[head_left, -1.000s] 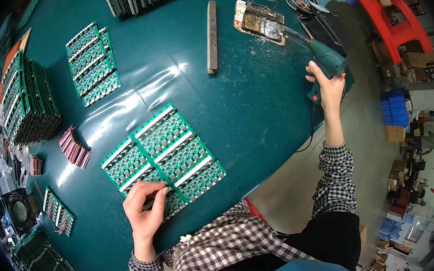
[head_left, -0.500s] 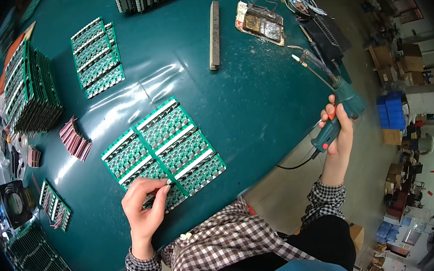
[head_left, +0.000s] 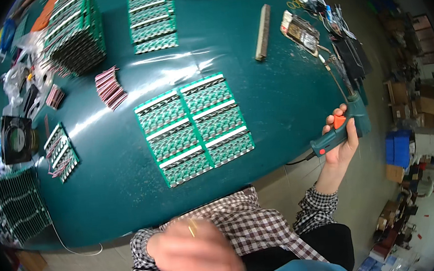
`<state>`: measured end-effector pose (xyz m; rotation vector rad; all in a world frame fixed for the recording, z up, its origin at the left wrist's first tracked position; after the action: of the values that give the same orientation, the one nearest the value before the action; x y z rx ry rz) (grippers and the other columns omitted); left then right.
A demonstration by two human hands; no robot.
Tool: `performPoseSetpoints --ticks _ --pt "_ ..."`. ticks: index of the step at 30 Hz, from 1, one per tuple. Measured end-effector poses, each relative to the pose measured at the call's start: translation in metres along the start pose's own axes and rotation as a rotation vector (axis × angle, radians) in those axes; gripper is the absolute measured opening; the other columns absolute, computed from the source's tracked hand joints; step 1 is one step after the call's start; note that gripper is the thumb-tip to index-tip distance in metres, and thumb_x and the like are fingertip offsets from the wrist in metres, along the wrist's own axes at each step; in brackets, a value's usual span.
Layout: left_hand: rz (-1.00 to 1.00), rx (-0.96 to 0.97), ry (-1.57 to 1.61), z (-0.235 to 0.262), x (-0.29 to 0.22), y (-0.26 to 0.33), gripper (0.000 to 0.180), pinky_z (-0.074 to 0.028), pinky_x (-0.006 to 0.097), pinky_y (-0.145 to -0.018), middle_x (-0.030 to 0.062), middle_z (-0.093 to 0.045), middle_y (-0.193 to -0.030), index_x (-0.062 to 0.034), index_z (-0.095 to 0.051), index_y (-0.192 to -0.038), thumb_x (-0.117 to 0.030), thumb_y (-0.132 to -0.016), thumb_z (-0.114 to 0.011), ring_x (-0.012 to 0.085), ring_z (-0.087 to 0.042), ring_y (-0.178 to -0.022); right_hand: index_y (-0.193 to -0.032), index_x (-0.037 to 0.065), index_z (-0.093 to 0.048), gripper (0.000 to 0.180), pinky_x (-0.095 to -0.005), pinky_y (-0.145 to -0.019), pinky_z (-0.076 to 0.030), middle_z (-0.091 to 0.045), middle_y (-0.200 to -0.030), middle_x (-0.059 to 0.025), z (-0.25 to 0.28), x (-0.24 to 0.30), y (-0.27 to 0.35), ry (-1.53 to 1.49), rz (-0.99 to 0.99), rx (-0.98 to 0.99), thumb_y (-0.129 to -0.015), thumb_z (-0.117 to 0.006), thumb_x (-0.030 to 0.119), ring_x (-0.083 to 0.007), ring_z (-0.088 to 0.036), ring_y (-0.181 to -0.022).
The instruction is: The person adjusts oversleeves on their arms, picks up wires, and solders them onto circuit board panels using a soldering tool.
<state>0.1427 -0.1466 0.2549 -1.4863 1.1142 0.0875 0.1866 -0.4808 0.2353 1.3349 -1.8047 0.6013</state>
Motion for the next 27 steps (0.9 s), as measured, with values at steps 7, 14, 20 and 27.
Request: performPoseSetpoints --ticks 7,14,20,27 --pt "-0.116 0.12 0.072 0.004 -0.048 -0.011 0.023 -0.047 0.03 -0.048 0.0134 -0.057 -0.064 -0.0051 -0.051 -0.061 -0.006 -0.084 -0.048 0.0248 -0.056 -0.053 -0.106 0.004 -0.042 0.029 -0.0329 -0.066 -0.054 -0.052 -0.095 -0.0085 -0.013 -0.041 0.002 -0.198 -0.237 0.248 -0.088 -0.053 0.025 -0.0215 -0.056 -0.084" --pt "-0.193 -0.163 -0.036 -0.003 -0.067 0.001 0.031 -0.038 0.024 -0.041 0.0076 -0.057 -0.057 -0.0101 -0.047 -0.052 -0.008 -0.083 -0.048 0.0145 -0.052 -0.046 -0.107 0.004 -0.042 0.028 -0.0326 -0.065 -0.053 -0.052 -0.096 -0.0088 -0.023 -0.058 0.002 -0.239 -0.276 0.271 -0.09 -0.05 0.025 -0.0214 -0.056 -0.084" --pt "-0.191 0.077 0.149 0.023 -0.068 0.001 0.022 -0.043 0.024 -0.049 0.0106 -0.061 -0.067 -0.0028 -0.06 -0.068 -0.01 -0.085 -0.05 0.0184 -0.058 -0.055 -0.108 0.004 -0.043 0.031 -0.0315 -0.064 -0.051 -0.052 -0.096 -0.0077 -0.028 -0.069 0.001 -0.196 -0.298 0.252 -0.09 -0.051 0.027 -0.02 -0.054 -0.083" --pt "0.326 -0.14 0.511 0.011 -0.053 -0.046 0.043 -0.049 0.031 -0.061 0.0266 -0.057 -0.093 0.0122 -0.061 -0.095 -0.029 -0.088 -0.052 0.0239 -0.058 -0.063 -0.11 0.004 -0.04 0.033 -0.0348 -0.068 -0.051 -0.049 -0.099 -0.0087 -0.026 -0.05 -0.01 -0.281 -0.308 0.316 -0.09 -0.051 0.028 -0.0214 -0.053 -0.087"
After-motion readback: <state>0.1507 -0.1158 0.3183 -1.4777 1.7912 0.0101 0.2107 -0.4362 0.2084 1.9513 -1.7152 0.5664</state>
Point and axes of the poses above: each hand's wrist, its own y-axis away from the middle knuckle, its own z-axis out of the back of the hand, x = y × z, the point moved 1 cm from there along -y, towards the middle knuckle
